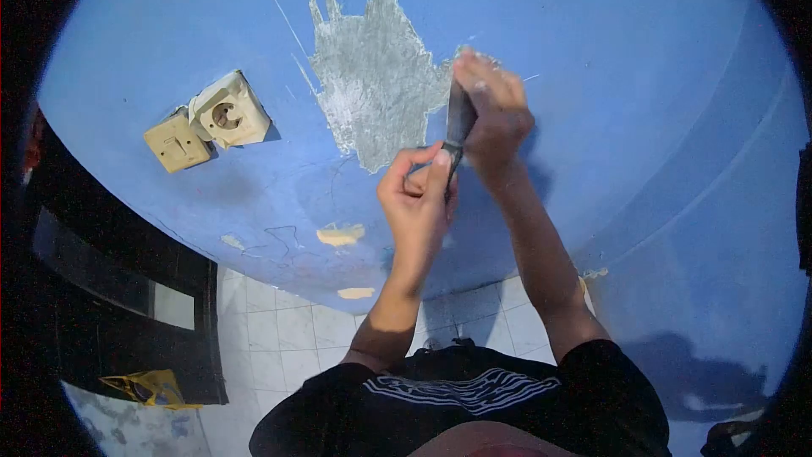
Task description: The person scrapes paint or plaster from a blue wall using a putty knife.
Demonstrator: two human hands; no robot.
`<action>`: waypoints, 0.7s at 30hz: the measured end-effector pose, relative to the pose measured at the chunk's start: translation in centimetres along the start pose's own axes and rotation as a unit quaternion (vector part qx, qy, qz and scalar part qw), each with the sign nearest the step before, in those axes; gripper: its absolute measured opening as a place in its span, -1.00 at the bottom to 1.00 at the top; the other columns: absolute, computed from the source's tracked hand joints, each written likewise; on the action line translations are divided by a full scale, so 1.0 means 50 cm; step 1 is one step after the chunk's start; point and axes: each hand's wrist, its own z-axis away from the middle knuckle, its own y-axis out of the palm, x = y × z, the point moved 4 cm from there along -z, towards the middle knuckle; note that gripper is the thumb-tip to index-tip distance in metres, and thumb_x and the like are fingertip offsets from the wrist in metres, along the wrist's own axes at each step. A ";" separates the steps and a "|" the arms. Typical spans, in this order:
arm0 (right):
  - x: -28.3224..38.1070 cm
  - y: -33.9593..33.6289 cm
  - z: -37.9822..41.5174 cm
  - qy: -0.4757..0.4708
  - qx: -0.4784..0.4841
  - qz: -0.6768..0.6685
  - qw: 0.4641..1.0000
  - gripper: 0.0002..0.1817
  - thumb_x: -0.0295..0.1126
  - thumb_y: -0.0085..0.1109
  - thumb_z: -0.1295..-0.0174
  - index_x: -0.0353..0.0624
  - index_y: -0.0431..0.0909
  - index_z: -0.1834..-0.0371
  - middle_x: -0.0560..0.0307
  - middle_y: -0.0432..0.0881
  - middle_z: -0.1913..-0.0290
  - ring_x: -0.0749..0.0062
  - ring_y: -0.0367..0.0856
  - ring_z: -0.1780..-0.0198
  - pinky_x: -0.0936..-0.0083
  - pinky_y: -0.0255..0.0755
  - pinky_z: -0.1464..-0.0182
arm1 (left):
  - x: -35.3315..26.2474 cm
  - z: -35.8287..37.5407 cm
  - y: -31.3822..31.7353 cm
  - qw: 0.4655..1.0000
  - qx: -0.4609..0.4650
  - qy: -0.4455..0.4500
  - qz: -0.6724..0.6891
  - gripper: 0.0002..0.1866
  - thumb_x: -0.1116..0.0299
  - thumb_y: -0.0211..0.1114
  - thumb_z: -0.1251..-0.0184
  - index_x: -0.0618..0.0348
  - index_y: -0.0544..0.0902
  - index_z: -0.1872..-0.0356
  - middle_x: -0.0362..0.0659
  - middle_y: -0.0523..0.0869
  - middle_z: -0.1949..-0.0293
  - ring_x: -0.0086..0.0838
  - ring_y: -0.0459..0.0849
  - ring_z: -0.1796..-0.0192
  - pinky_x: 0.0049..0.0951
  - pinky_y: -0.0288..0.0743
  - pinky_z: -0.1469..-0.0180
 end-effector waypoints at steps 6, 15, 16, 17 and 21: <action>0.001 0.003 0.022 0.011 0.018 -0.008 1.000 -0.62 -0.46 0.27 -0.04 -0.01 0.67 0.01 0.24 0.70 -0.06 0.30 0.66 -0.03 0.46 0.61 0.01 | 0.002 0.038 -0.013 1.000 -0.016 -0.012 -0.012 -0.88 0.36 0.28 -0.45 0.16 0.58 0.14 -0.22 0.62 0.59 -0.71 0.40 0.71 -0.66 0.18 0.72; 0.001 -0.001 0.020 0.017 0.010 -0.012 1.000 -0.62 -0.47 0.26 -0.03 -0.02 0.67 0.02 0.26 0.71 -0.04 0.31 0.67 0.01 0.45 0.61 0.03 | 0.006 0.031 -0.008 1.000 -0.005 -0.008 -0.024 -0.86 0.35 0.28 -0.45 0.16 0.57 0.12 -0.23 0.61 0.59 -0.72 0.40 0.70 -0.67 0.18 0.71; 0.009 0.002 0.026 0.017 0.009 -0.022 1.000 -0.63 -0.46 0.26 -0.04 -0.02 0.67 0.02 0.25 0.71 -0.03 0.29 0.68 0.02 0.43 0.61 0.04 | 0.007 0.030 -0.009 1.000 -0.001 -0.007 -0.023 -0.86 0.35 0.28 -0.45 0.16 0.57 0.12 -0.23 0.61 0.59 -0.72 0.40 0.70 -0.67 0.18 0.71; 0.010 0.003 0.027 0.017 0.007 -0.031 0.999 -0.64 -0.44 0.25 -0.04 -0.02 0.67 0.02 0.25 0.71 -0.02 0.27 0.69 0.03 0.41 0.62 0.06 | 0.006 0.026 -0.012 0.999 -0.001 -0.002 -0.032 -0.86 0.35 0.28 -0.45 0.17 0.57 0.12 -0.24 0.62 0.58 -0.72 0.40 0.70 -0.67 0.18 0.71; 0.001 -0.001 -0.005 0.026 -0.004 -0.027 0.999 -0.65 -0.46 0.23 -0.05 -0.03 0.67 0.04 0.22 0.70 -0.04 0.25 0.68 0.01 0.41 0.61 0.01 | -0.016 0.010 0.001 1.000 0.008 -0.012 -0.010 -0.86 0.35 0.27 -0.46 0.17 0.57 0.12 -0.24 0.60 0.60 -0.71 0.40 0.71 -0.65 0.18 0.71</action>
